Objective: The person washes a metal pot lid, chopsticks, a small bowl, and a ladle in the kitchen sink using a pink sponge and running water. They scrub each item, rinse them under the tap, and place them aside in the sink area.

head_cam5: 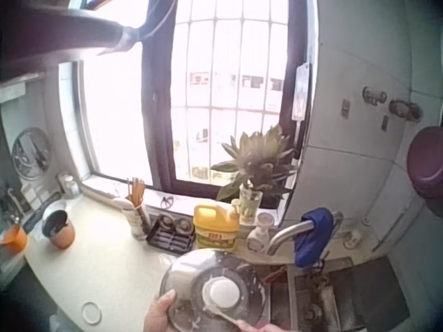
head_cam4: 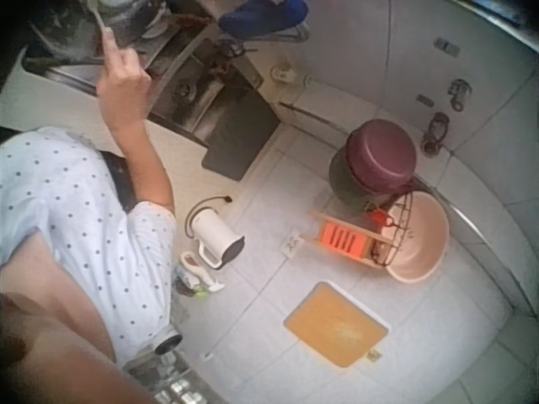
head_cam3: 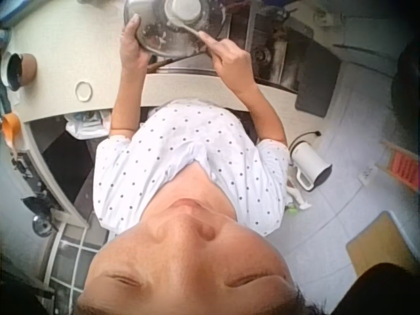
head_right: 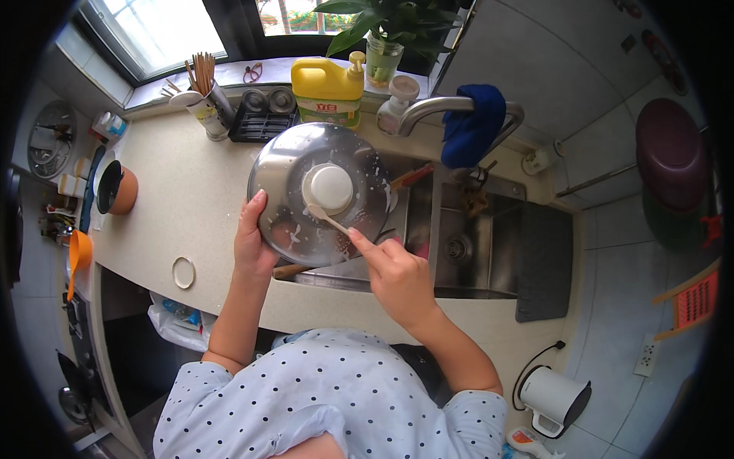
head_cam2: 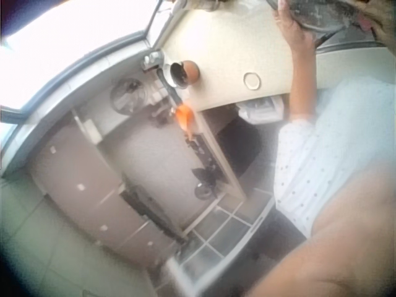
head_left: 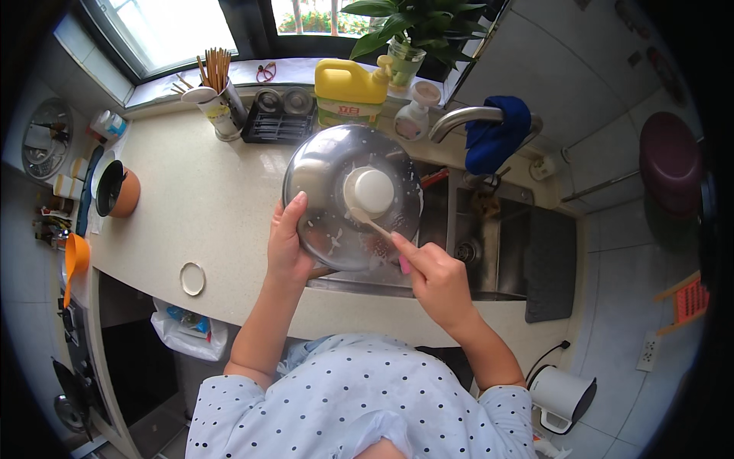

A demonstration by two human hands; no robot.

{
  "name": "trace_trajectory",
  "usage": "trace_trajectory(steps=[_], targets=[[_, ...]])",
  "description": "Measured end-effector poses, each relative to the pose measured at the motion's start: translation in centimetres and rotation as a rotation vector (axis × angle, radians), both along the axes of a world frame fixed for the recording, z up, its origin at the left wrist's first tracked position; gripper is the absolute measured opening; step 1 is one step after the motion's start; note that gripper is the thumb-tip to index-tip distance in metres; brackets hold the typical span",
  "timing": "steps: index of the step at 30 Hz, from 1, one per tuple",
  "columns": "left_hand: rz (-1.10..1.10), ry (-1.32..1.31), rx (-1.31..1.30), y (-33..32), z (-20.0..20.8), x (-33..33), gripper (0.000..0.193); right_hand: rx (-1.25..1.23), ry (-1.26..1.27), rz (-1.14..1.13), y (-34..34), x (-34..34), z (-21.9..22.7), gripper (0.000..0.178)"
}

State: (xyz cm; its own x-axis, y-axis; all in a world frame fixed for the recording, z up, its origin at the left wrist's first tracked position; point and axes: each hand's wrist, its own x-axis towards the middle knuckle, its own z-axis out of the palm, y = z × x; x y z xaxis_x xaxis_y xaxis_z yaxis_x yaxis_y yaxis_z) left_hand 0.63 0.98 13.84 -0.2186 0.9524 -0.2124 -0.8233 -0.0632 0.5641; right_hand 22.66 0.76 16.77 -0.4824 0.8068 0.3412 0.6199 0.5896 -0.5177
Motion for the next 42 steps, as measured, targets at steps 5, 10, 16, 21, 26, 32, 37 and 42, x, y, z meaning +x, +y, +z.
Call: trace_trajectory(steps=[5, 10, 16, 21, 26, 32, 37, 42], targets=[[0.004, -0.018, 0.050, 0.2, -0.2, -0.4, 0.024, 0.035, 0.030, -0.032, -0.1, -2.1, -0.6, 0.050], [0.025, -0.037, 0.047, -0.1, -0.3, 0.2, 0.023, 0.045, 0.011, -0.074, -0.2, -4.0, -0.5, 0.054], [0.058, -0.106, 0.028, -0.1, -0.4, -0.1, 0.022, -0.046, -0.019, -0.079, -2.9, -2.3, -2.1, 0.053], [-0.015, -0.159, -0.028, -0.1, -1.9, 1.2, 0.024, -0.006, -0.005, -0.127, -0.4, -2.8, -1.7, 0.051], [-0.131, -0.272, -0.081, -0.3, -3.3, 0.3, 0.026, -0.012, -0.008, -0.170, -1.5, -2.0, -2.4, 0.049], [-0.306, -0.297, -0.201, -1.4, -3.9, 0.4, 0.027, -0.006, -0.090, -0.167, -1.3, -1.8, -2.7, 0.047], [-0.265, -0.256, -0.162, -2.1, -4.2, 1.0, 0.029, -0.044, -0.029, -0.120, -2.0, -1.2, -2.9, 0.046], [-0.251, -0.410, -0.266, -2.2, -4.5, 0.2, 0.026, -0.109, -0.015, -0.174, -2.8, -0.5, -2.5, 0.045]])
